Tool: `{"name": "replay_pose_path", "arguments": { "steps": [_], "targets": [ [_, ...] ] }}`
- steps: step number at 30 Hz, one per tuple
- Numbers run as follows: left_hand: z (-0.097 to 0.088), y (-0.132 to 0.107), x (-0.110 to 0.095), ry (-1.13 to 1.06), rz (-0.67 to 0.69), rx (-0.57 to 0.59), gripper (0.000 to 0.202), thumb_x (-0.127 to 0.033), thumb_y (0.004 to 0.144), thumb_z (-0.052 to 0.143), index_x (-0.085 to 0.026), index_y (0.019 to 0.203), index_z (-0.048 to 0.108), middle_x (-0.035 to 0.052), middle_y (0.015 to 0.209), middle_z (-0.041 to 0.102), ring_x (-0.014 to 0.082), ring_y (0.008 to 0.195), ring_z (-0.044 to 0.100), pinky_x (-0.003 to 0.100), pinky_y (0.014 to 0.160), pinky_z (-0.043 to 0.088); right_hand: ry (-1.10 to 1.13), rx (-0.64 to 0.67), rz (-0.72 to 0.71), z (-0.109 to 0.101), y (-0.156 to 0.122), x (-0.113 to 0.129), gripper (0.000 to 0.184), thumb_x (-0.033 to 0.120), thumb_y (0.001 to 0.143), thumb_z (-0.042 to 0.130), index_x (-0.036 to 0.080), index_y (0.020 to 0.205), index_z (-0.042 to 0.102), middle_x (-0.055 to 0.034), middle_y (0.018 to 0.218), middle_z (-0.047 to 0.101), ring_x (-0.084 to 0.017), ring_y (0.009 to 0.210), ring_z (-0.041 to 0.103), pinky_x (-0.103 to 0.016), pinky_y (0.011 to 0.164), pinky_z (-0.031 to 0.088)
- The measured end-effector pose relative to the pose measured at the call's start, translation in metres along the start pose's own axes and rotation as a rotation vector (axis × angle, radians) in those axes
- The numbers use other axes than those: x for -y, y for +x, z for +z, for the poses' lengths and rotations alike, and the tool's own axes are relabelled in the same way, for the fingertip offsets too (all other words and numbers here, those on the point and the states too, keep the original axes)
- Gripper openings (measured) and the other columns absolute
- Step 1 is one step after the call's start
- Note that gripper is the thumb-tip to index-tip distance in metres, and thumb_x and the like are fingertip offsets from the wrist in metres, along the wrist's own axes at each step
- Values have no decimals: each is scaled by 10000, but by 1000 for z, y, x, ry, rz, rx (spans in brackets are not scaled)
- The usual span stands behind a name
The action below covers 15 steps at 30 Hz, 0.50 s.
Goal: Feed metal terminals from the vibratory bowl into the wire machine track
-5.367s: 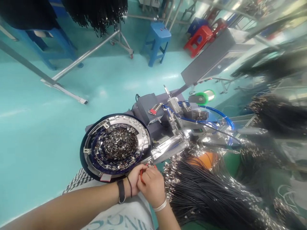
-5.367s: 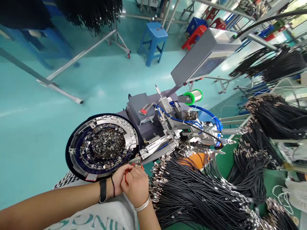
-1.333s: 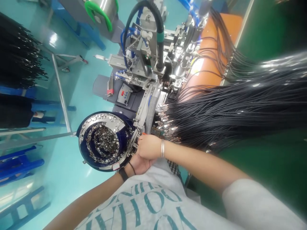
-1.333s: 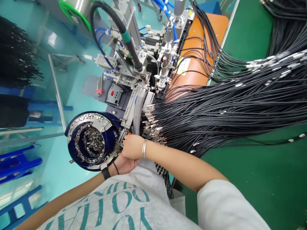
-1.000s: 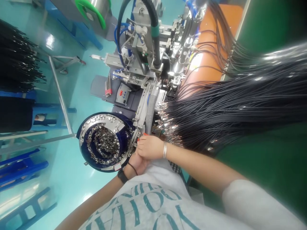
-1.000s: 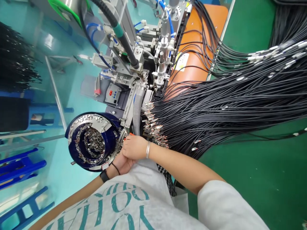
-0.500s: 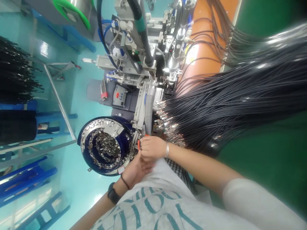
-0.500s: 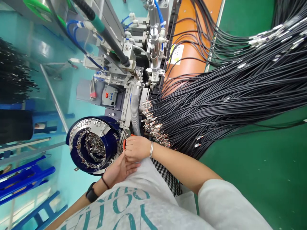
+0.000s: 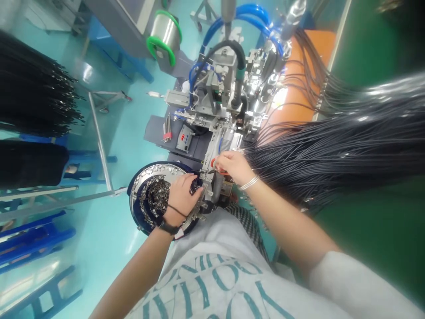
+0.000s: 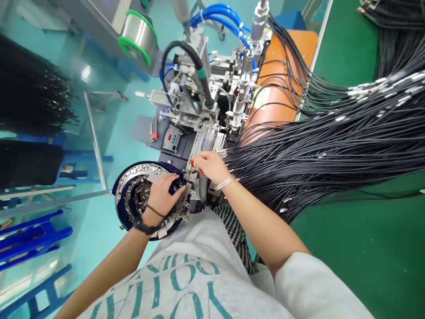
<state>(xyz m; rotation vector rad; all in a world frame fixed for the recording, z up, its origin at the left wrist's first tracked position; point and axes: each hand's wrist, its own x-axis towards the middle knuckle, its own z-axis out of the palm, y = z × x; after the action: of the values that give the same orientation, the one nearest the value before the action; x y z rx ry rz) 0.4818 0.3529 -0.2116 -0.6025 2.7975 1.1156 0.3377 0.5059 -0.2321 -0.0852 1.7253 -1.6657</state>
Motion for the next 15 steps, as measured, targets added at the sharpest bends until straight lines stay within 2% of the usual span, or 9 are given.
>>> {"name": "replay_pose_path", "arguments": {
  "steps": [3,6,12,15],
  "targets": [
    [12,5,8,251,97,15,347,-344,770,668,-246,1102,651,62,1230,600,303,1199,452,443,1068,261,-2,-18,28,9,5,5,270,286,696,521,172,456,472,18,449,497,-101,479,488,-195,447,335],
    [15,2,11,420,174,5,280,-370,816,619,-259,1071,644,31,1214,613,280,1168,477,447,1001,322,17,-48,66,14,7,11,241,252,670,517,183,451,446,27,427,467,-109,491,512,-202,480,383],
    [15,1,13,467,201,-33,260,-392,793,658,-250,1011,639,19,1173,632,249,1145,490,417,958,359,1,-62,282,15,33,18,220,231,669,537,205,489,414,30,400,421,-130,453,505,-241,469,436],
    [16,2,15,455,196,-34,264,-413,772,681,-237,964,638,20,1161,633,246,1139,489,412,966,359,-102,-44,292,21,43,23,180,236,684,547,193,529,467,19,408,454,-130,456,509,-235,466,426]
  ]
}}
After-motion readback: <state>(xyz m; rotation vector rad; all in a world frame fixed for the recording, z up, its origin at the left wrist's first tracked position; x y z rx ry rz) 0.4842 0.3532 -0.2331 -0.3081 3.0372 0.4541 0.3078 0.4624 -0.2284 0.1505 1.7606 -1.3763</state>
